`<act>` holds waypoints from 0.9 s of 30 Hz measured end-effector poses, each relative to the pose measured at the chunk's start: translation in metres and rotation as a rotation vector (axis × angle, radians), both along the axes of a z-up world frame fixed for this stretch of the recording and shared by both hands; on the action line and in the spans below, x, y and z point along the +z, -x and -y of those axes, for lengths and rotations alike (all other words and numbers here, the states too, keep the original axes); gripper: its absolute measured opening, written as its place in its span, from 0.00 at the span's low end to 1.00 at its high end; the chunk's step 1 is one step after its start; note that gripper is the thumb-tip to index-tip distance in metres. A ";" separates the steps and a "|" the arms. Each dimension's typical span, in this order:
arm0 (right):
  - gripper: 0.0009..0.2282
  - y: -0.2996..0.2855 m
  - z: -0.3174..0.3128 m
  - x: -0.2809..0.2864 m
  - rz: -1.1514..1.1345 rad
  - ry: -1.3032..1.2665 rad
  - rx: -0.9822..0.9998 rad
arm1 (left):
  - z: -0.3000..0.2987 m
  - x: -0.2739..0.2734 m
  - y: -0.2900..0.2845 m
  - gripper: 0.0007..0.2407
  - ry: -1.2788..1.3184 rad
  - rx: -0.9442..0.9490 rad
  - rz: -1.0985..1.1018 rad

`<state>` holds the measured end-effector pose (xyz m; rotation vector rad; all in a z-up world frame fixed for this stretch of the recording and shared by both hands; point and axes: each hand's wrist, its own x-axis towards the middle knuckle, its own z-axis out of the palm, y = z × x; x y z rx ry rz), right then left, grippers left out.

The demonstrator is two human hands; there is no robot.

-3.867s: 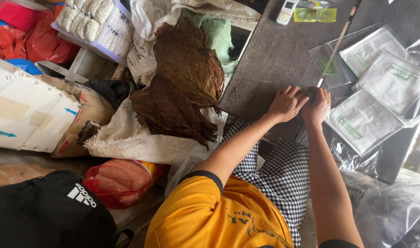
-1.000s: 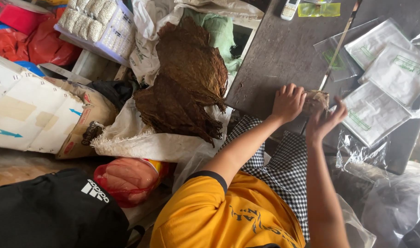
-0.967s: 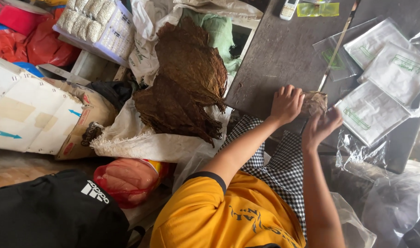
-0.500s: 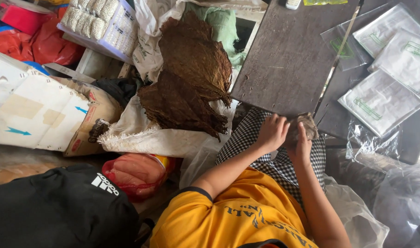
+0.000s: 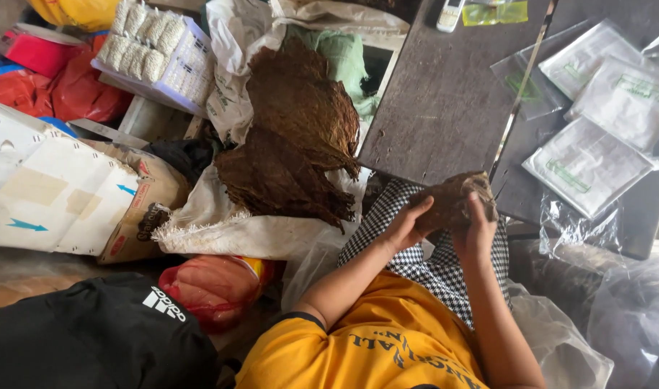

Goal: A person is manually packaging dried tobacco leaves by folding them and inserting them into clear plastic bags.

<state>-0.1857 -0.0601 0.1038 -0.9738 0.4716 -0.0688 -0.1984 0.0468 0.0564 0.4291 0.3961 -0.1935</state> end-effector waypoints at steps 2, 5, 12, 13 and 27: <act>0.18 -0.004 0.023 0.002 0.110 0.189 0.083 | -0.004 -0.014 -0.002 0.20 -0.044 -0.008 0.017; 0.20 -0.007 0.039 0.030 0.197 0.401 0.292 | -0.009 -0.026 0.003 0.15 -0.131 -0.050 0.067; 0.05 -0.024 0.035 0.027 0.243 0.559 0.410 | -0.023 -0.016 -0.018 0.14 -0.417 -0.070 0.118; 0.05 -0.030 0.037 0.026 0.246 0.561 0.405 | -0.024 -0.016 -0.028 0.14 -0.417 -0.073 0.123; 0.22 -0.155 0.029 -0.047 0.821 1.207 0.341 | -0.029 -0.042 -0.138 0.21 -2.371 -0.159 0.973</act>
